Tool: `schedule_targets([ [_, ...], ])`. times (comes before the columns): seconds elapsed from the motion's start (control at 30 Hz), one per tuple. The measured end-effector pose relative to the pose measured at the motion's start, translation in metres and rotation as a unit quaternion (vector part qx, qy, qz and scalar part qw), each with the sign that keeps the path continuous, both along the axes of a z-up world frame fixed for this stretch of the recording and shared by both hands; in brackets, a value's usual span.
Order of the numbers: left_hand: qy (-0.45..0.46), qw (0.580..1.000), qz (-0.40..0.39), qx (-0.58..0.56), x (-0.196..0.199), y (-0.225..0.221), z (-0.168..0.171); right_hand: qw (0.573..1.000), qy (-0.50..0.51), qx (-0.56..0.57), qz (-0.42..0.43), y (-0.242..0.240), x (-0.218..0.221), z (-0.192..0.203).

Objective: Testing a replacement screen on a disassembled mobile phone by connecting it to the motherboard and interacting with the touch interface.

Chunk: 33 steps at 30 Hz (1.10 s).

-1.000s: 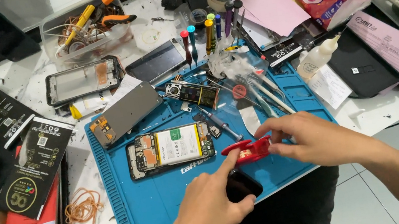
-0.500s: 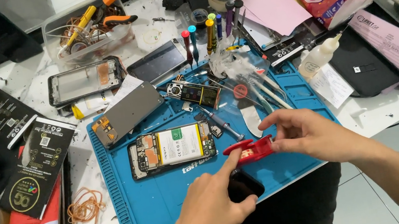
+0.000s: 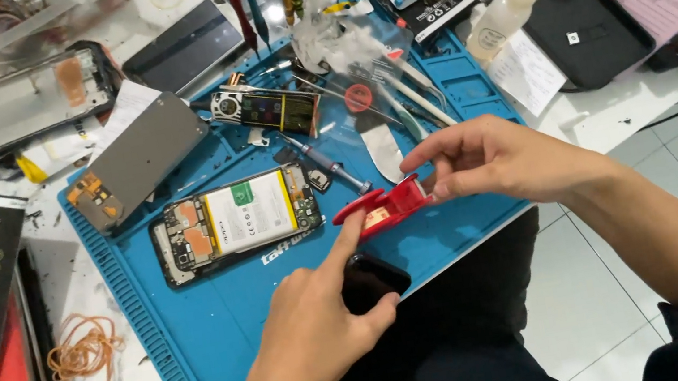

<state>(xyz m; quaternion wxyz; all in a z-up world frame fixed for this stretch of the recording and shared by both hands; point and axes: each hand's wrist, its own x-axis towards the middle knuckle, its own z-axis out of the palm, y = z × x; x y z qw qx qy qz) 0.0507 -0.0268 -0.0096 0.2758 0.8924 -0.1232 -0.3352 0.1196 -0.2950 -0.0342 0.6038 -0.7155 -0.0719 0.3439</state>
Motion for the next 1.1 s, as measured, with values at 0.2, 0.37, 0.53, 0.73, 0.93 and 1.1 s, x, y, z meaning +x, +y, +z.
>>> schedule_targets([
  [0.2, 0.003, 1.000, 0.005, 0.013, 0.000, -0.001, -0.003, 1.000, 0.005, 0.006, 0.027, -0.005, 0.007, -0.005],
  [0.37, -0.010, 1.000, 0.006, 0.011, -0.002, -0.001, -0.007, 0.999, 0.008, -0.015, 0.036, -0.004, 0.013, -0.006],
  [0.53, 0.004, 0.999, -0.008, 0.037, -0.003, -0.002, -0.008, 0.994, 0.028, -0.074, 0.075, -0.001, 0.017, 0.009],
  [0.73, 0.006, 0.999, -0.009, 0.043, -0.005, -0.004, -0.006, 0.983, 0.008, -0.141, 0.116, -0.001, 0.020, 0.017],
  [0.93, -0.018, 0.999, -0.008, 0.042, -0.009, -0.004, -0.008, 0.974, 0.004, -0.195, 0.113, 0.008, 0.020, 0.028],
  [1.1, -0.002, 0.999, -0.014, 0.044, -0.009, -0.003, -0.011, 0.968, -0.077, -0.190, 0.145, 0.001, 0.016, 0.010],
])
